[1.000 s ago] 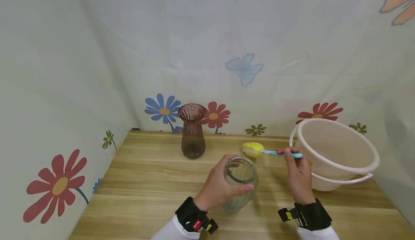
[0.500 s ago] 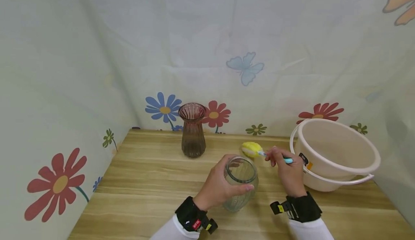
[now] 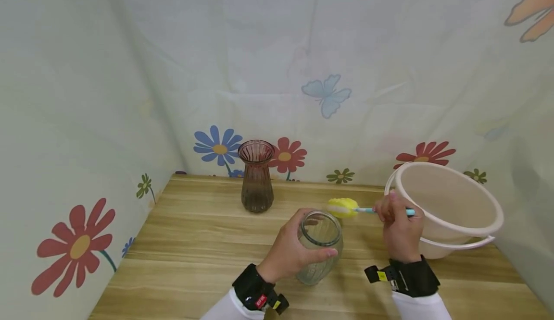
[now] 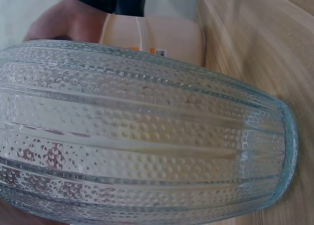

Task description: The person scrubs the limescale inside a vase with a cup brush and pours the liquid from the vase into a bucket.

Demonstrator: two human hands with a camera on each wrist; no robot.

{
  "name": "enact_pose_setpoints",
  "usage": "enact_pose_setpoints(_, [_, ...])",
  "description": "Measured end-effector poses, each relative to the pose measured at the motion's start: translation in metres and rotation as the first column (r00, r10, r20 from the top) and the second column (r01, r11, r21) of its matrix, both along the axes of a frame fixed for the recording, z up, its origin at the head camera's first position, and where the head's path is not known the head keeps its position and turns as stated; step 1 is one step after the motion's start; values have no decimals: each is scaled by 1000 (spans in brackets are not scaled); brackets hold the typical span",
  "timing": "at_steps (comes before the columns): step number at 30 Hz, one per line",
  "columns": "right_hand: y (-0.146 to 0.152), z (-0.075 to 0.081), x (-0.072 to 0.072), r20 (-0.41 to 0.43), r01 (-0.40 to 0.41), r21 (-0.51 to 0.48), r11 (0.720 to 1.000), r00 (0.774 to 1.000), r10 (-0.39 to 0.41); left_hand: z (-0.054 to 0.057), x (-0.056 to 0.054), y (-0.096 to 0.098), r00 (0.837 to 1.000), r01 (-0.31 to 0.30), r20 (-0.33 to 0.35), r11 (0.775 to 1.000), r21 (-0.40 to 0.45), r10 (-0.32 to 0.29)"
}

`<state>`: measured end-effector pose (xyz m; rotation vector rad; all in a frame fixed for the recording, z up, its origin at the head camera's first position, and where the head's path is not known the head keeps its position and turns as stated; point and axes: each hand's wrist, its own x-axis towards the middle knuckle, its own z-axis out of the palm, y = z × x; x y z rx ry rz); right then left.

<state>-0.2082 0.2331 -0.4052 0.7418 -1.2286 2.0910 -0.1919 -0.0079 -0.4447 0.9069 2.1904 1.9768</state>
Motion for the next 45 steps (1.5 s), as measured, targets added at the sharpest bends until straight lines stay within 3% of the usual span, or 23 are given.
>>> enact_pose_setpoints(8, [0,16,19,-107,-86,-1,996,991,85,-1,1,-1,1000,-2,18,1000,-15,3])
enact_pose_setpoints(14, [-2,23,28,-210,-191,-30,981,961,180,-5,1,-1,1000,-2,11,1000,-18,2])
enact_pose_setpoints(25, [-4,47,44,-259,-286,-39,957,928,267,0,-1,0,1000,-8,-2,1000,-20,8])
enact_pose_setpoints(36, [-11,75,75,-327,-289,-93,953,913,245,-4,0,0,1000,-16,-14,1000,-12,15])
enact_pose_setpoints(39, [-15,84,83,-377,-328,-134,935,890,258,-5,0,0,1000,-16,-17,1000,-10,16])
enact_pose_setpoints(42, [-19,94,90,-472,-426,-146,893,823,315,-5,1,-1,1000,-13,-6,1000,-8,13])
enact_pose_setpoints(45, [-20,103,97,-516,-477,-104,872,776,363,-4,1,0,1000,-15,6,1000,-6,15])
